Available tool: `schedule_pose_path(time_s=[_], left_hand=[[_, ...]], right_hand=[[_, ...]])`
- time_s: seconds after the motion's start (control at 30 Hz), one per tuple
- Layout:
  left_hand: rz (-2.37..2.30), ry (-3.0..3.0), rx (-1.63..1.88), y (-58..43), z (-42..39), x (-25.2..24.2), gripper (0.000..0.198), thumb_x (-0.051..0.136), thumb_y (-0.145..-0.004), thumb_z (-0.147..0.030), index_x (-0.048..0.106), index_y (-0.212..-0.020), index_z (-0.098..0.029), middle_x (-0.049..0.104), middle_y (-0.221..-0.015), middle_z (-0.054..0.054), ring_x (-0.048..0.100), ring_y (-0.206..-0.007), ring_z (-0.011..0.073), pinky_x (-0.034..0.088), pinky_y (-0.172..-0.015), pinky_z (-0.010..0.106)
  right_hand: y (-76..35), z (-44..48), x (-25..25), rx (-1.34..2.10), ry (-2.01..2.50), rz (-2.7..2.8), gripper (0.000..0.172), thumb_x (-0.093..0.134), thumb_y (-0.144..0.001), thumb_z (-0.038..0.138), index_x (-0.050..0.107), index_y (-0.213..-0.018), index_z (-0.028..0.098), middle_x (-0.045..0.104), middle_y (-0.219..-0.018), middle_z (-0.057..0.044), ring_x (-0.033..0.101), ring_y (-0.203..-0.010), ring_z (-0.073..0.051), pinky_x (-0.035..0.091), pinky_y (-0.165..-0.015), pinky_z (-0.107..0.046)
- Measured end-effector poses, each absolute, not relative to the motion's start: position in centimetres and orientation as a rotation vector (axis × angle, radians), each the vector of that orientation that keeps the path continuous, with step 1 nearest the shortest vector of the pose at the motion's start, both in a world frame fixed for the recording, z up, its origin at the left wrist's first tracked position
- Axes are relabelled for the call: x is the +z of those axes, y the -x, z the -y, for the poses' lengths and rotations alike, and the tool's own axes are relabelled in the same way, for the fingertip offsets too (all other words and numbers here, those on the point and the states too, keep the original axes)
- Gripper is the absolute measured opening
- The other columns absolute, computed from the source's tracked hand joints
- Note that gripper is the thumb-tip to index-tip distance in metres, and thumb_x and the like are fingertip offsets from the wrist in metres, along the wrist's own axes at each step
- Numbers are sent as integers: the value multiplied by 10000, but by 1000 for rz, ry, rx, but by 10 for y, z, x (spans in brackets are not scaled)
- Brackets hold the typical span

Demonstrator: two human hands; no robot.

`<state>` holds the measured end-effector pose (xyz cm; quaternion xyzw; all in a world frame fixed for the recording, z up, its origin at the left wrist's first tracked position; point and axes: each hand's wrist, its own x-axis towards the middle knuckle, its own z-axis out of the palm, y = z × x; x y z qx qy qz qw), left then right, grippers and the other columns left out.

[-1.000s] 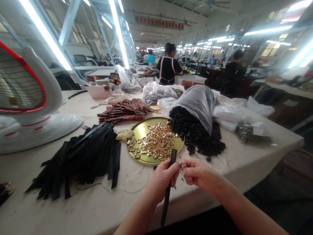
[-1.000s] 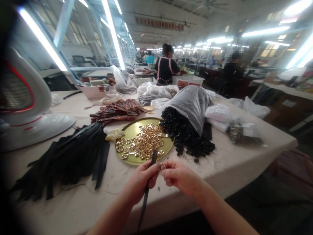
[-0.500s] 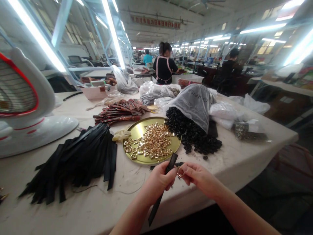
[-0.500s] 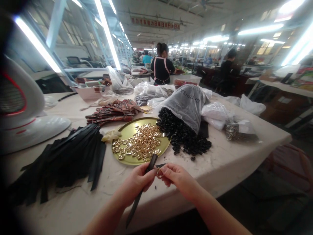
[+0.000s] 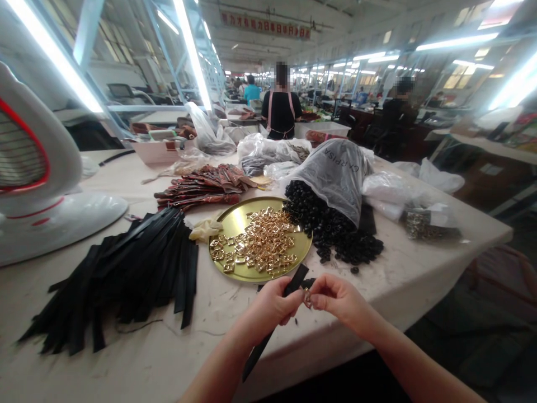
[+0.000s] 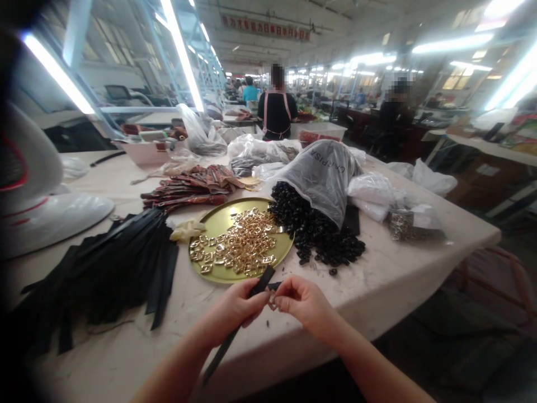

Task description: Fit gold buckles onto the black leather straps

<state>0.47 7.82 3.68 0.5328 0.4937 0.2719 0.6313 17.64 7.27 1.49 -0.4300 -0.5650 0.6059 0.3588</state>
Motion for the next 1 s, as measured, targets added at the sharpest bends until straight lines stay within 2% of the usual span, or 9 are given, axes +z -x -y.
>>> schedule_pose_path(time_s=[0.13,0.27,0.37,0.57,0.7,0.83,1.0], left_hand=[[-1057,-1110,741,-10,-77,33,208,539,-750,-358,481,-689,-168,418,-459,-82,327,-355,37,230,-349,159],[-1040,-1015,861,-18,-71,27,241,567,-739,-388,492,-773,-162,440,-490,-81,352,-371,43,263,-359,162],[-1105,-995,864,-20,-66,26,213,586,-723,-344,490,-758,-157,442,-464,-81,349,-356,45,252,-347,162],[-964,-913,863,-12,-61,33,126,543,-750,-265,484,-708,-162,428,-484,-74,330,-373,34,247,-370,156],[-866,-943,782,-6,-56,36,87,511,-764,-235,530,-747,-152,401,-475,-73,301,-370,31,223,-368,162],[-865,-1010,646,1,-54,42,60,518,-727,-191,547,-751,-145,413,-482,-66,316,-372,32,214,-361,162],[-847,-1011,526,5,-56,44,46,530,-671,-168,537,-710,-146,431,-474,-61,338,-357,39,207,-344,163]], right_hand=[[-172,-74,19,1609,1059,1344,257,685,-678,309,475,-756,184,530,-676,40,512,-640,-105,398,-585,-237],[-163,-70,17,1554,1037,1078,243,665,-698,332,487,-776,185,522,-685,37,508,-626,-106,420,-633,-266],[-158,-65,15,1556,1046,1000,243,653,-708,352,489,-732,175,519,-646,34,505,-601,-106,418,-626,-269],[-161,-56,25,1510,1084,1157,271,667,-691,379,495,-717,171,542,-629,23,510,-618,-114,416,-625,-263],[-170,-56,34,1495,1024,1277,239,655,-706,356,518,-797,183,555,-686,21,520,-646,-112,421,-627,-261],[-181,-58,38,1595,961,1538,226,652,-709,289,593,-900,181,576,-761,4,525,-681,-112,416,-629,-254],[-185,-56,42,1653,1020,1673,250,651,-704,238,622,-944,175,534,-672,27,474,-610,-89,378,-553,-221]])
